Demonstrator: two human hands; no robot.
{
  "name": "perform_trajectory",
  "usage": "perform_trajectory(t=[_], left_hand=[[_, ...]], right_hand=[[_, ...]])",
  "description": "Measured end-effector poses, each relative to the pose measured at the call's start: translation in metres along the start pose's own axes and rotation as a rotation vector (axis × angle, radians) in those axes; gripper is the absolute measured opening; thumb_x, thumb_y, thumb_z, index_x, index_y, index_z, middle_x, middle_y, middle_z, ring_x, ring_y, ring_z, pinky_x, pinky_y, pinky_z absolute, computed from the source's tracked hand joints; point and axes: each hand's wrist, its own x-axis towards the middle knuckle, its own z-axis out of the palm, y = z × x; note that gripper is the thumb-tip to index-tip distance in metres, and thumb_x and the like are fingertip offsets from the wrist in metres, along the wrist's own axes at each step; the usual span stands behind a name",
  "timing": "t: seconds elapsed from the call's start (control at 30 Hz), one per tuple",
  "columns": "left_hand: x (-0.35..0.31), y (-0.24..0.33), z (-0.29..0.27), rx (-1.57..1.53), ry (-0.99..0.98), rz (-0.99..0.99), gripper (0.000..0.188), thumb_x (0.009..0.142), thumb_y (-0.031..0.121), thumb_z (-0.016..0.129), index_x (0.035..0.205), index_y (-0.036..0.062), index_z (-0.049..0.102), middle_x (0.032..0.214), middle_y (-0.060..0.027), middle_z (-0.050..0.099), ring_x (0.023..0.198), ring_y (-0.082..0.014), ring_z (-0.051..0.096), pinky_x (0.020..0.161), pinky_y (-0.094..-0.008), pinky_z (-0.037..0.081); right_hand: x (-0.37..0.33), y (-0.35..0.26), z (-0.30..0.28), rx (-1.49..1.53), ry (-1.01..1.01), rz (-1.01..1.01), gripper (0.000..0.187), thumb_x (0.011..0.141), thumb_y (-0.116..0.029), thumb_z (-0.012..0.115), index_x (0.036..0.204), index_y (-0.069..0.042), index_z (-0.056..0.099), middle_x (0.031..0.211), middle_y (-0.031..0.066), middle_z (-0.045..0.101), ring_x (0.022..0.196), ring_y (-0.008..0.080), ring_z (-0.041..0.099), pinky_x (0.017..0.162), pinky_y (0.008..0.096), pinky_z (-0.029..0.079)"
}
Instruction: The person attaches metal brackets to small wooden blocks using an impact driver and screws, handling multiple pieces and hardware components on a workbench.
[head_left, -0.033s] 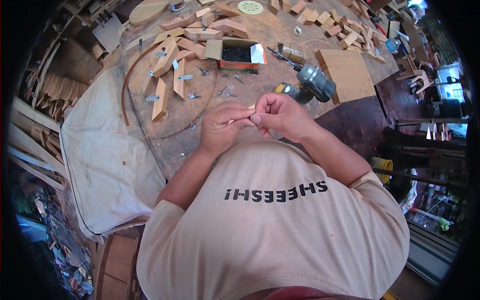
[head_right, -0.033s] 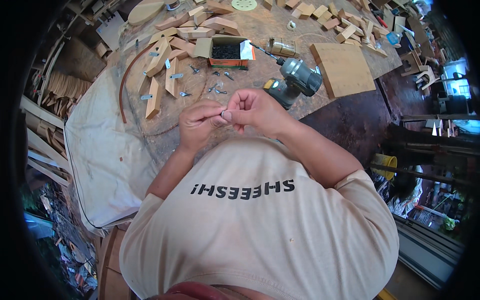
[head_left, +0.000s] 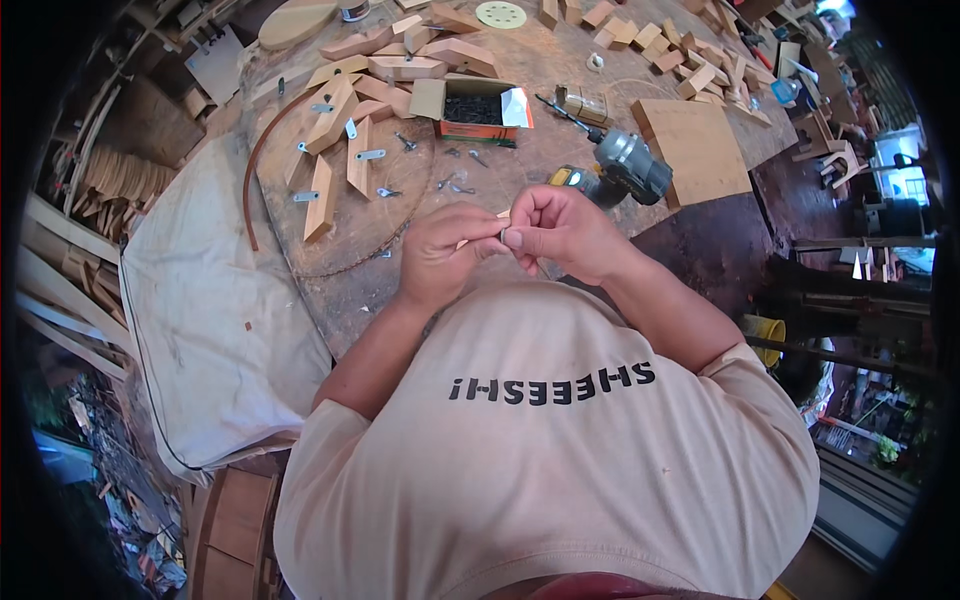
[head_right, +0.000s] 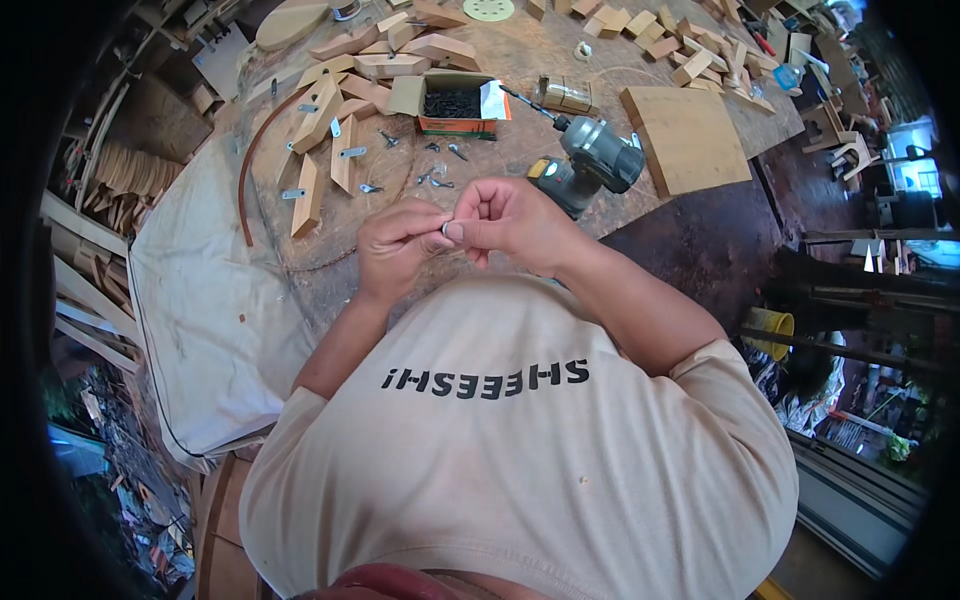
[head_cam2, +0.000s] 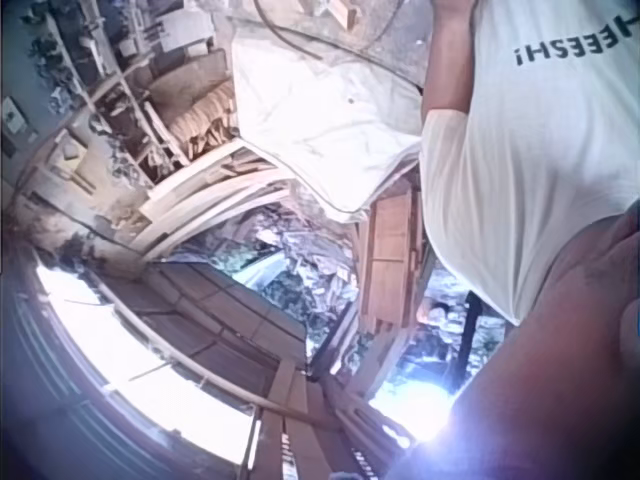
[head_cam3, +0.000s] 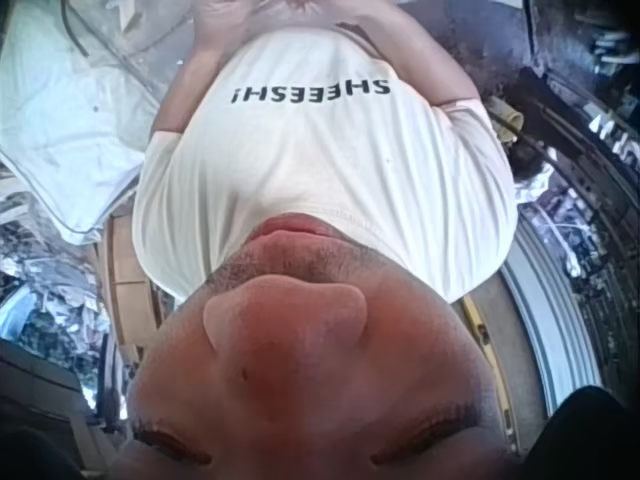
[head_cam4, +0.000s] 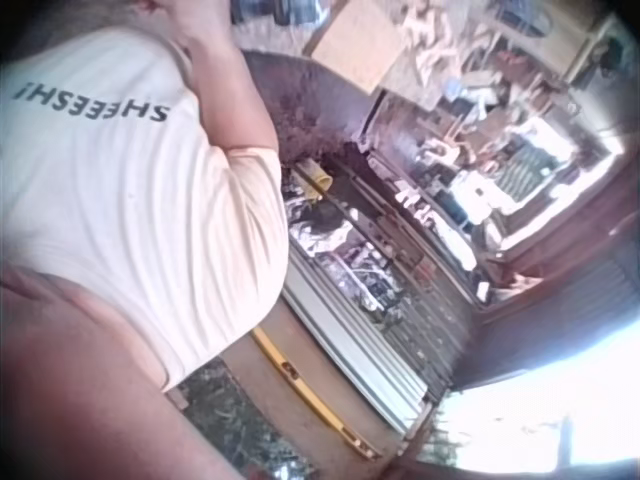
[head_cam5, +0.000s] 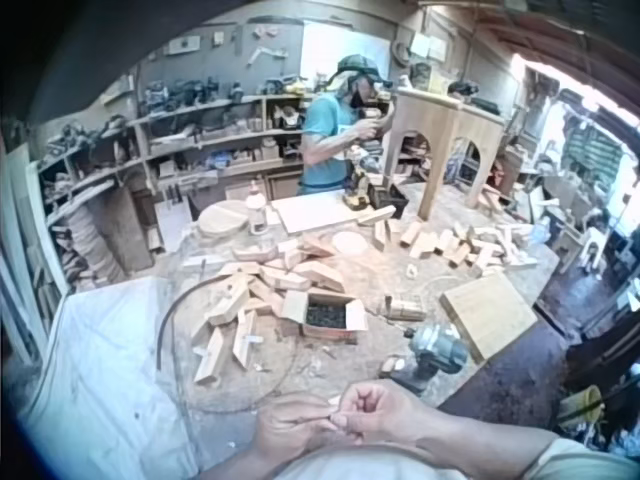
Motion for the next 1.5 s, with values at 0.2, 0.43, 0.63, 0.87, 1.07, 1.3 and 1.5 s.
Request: perform_trajectory(t=[0.2,0.43,0.63,0.87,1.07,1.3,1.5], left_hand=[[0.003,0.004,0.001,-0.001,0.015,0.044,0.023,0.071,-0.002,0.075,0.093,0.0021,0.071,0.086,-0.0106,0.068,0.078,-0.0191,0.065,0.069,-0.0279,0.050],[0.005,0.006,0.002,0.021,-0.003,0.065,0.022,0.071,-0.001,0.075,0.093,0.0018,0.071,0.087,-0.0106,0.068,0.078,-0.0192,0.065,0.070,-0.0279,0.050],[0.002,0.002,0.002,0.038,0.001,0.033,0.023,0.071,-0.003,0.075,0.093,0.0015,0.071,0.089,-0.0109,0.068,0.079,-0.0188,0.065,0.070,-0.0273,0.050],[0.005,0.007,0.004,0.048,-0.002,0.057,0.017,0.073,0.000,0.075,0.090,-0.0002,0.071,0.086,-0.0120,0.067,0.077,-0.0182,0.064,0.066,-0.0265,0.050],[0.004,0.005,0.002,0.038,-0.007,0.036,0.021,0.072,-0.001,0.075,0.093,0.0006,0.071,0.088,-0.0112,0.068,0.078,-0.0187,0.064,0.070,-0.0272,0.050],[0.009,0.006,-0.003,0.171,0.062,0.150,0.021,0.072,-0.001,0.075,0.092,-0.0006,0.070,0.088,-0.0117,0.067,0.076,-0.0181,0.063,0.064,-0.0258,0.049],[0.015,0.018,-0.004,0.354,0.052,0.197,0.020,0.071,-0.005,0.074,0.090,-0.0006,0.071,0.087,-0.0127,0.067,0.077,-0.0189,0.064,0.065,-0.0261,0.051]], right_hand=[[0.000,-0.007,0.003,0.034,-0.007,0.000,0.016,0.085,-0.011,0.069,0.080,-0.005,0.055,0.069,0.0010,0.059,0.057,0.0086,0.057,0.054,0.0226,0.047],[-0.001,-0.005,-0.001,0.054,-0.031,-0.001,0.015,0.086,-0.007,0.067,0.084,-0.004,0.053,0.073,0.0040,0.060,0.058,0.0108,0.058,0.054,0.0243,0.049],[0.004,0.003,-0.007,0.107,-0.074,0.013,0.016,0.085,-0.007,0.068,0.083,-0.005,0.052,0.072,0.0035,0.060,0.059,0.0109,0.059,0.054,0.0249,0.049],[0.004,0.005,-0.010,0.147,-0.092,0.022,0.015,0.085,-0.006,0.067,0.084,-0.005,0.052,0.072,0.0036,0.060,0.059,0.0112,0.060,0.054,0.0249,0.050],[0.003,0.002,-0.006,0.253,-0.088,0.032,0.013,0.084,-0.008,0.068,0.082,-0.005,0.056,0.072,0.0029,0.062,0.060,0.0097,0.060,0.056,0.0236,0.050],[0.000,-0.003,0.003,0.008,0.049,-0.088,0.013,0.084,-0.009,0.069,0.092,0.001,0.065,0.081,0.0054,0.066,0.069,0.0095,0.063,0.061,0.0237,0.053],[0.000,-0.005,0.004,-0.223,0.165,-0.127,0.013,0.084,-0.010,0.070,0.089,0.002,0.069,0.079,0.0035,0.067,0.071,0.0058,0.060,0.061,0.0217,0.051]])
